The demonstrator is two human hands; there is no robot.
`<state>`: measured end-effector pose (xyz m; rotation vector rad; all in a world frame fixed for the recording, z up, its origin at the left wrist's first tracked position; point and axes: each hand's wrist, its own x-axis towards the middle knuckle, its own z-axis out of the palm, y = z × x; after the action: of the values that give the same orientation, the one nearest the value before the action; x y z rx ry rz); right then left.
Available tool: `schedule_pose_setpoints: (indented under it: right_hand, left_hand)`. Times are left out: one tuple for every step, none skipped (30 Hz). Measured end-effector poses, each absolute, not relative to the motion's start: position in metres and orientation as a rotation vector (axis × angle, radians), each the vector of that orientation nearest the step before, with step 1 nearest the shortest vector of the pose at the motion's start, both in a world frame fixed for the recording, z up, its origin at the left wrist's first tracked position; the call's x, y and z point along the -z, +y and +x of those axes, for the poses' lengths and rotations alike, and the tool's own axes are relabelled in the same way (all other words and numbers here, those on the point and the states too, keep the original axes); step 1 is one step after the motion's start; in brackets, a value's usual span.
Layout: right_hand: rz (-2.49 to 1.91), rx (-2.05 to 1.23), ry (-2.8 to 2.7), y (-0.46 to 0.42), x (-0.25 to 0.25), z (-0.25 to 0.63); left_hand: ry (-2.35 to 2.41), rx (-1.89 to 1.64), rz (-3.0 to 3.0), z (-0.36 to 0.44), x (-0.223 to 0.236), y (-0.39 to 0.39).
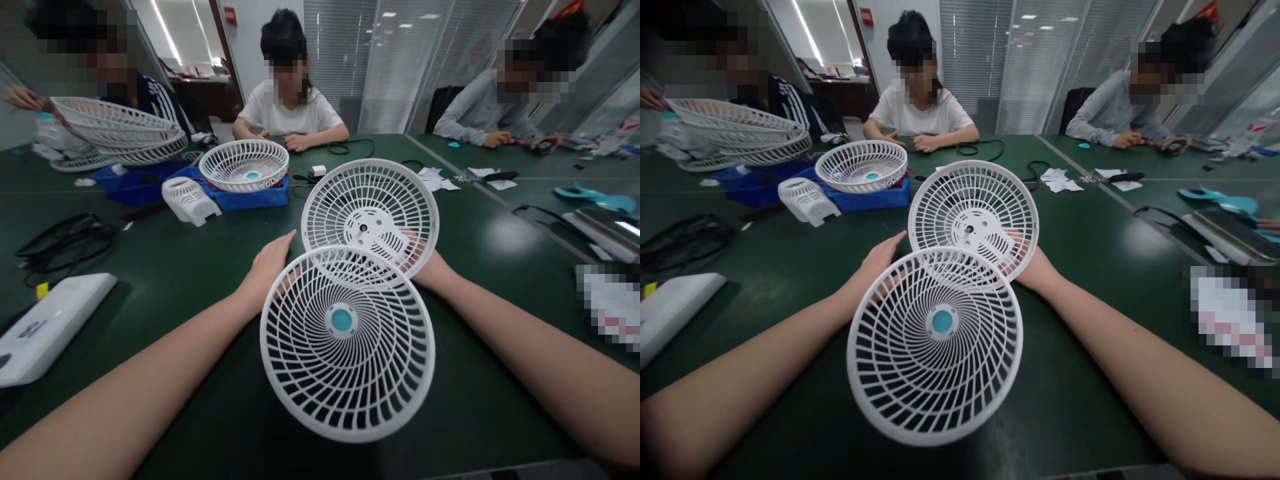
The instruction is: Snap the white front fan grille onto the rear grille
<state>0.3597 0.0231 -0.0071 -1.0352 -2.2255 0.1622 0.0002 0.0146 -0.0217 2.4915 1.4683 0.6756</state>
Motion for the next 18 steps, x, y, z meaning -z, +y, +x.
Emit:
schedule_pose_setpoints:
  right_hand:
    - [-0.982,-0.114,-2.224,0.021,0.007,0.358]
    - [-0.927,-0.071,-2.217,0.020,0.006,0.355]
    - [-0.882,-0.047,-2.221,0.018,0.005,0.352]
    - [-0.846,-0.047,-2.236,0.016,0.003,0.349]
    - [-0.812,-0.063,-2.270,0.014,0.001,0.346]
    - [-0.790,-0.088,-2.309,0.012,-0.001,0.343]
    - [-0.780,-0.110,-2.345,0.011,-0.003,0.341]
    - [-0.771,-0.124,-2.371,0.011,-0.004,0.338]
    - [-0.763,-0.130,-2.388,0.011,-0.005,0.337]
    - [-0.754,-0.136,-2.402,0.012,-0.006,0.336]
    - [-0.747,-0.152,-2.421,0.012,-0.006,0.335]
    - [-0.740,-0.172,-2.441,0.013,-0.006,0.335]
    - [-0.739,-0.204,-2.451,0.014,-0.006,0.336]
    - [-0.743,-0.242,-2.451,0.014,-0.007,0.338]
    - [-0.755,-0.278,-2.437,0.014,-0.008,0.340]
    - [-0.762,-0.302,-2.420,0.014,-0.010,0.344]
    - [-0.777,-0.325,-2.404,0.014,-0.012,0.349]
    - [-0.803,-0.354,-2.390,0.014,-0.013,0.355]
  left_hand:
    - [1.440,-0.743,2.492,0.000,0.021,0.013]
    - [1.411,-0.825,2.493,0.001,0.020,0.012]
    - [1.390,-0.917,2.495,0.001,0.019,0.010]
    - [1.370,-0.975,2.505,0.001,0.018,0.008]
    - [1.349,-1.009,2.535,0.002,0.016,0.006]
    - [1.330,-1.017,2.581,0.002,0.015,0.004]
    - [1.318,-1.041,2.633,0.003,0.013,0.002]
    - [1.295,-1.040,2.698,0.004,0.010,0.000]
    - [1.280,-1.026,2.764,0.005,0.009,-0.002]
    - [1.262,-1.030,2.822,0.006,0.007,-0.003]
    - [1.250,-1.017,2.867,0.007,0.006,-0.003]
    - [1.244,-1.000,2.900,0.007,0.005,-0.004]
    - [1.242,-0.985,2.920,0.008,0.005,-0.004]
    - [1.242,-0.963,2.931,0.008,0.004,-0.003]
    - [1.240,-0.949,2.936,0.007,0.004,-0.003]
    - [1.235,-0.930,2.939,0.006,0.004,-0.003]
    - [1.230,-0.914,2.940,0.005,0.004,-0.002]
    - [1.225,-0.900,2.938,0.004,0.004,-0.002]
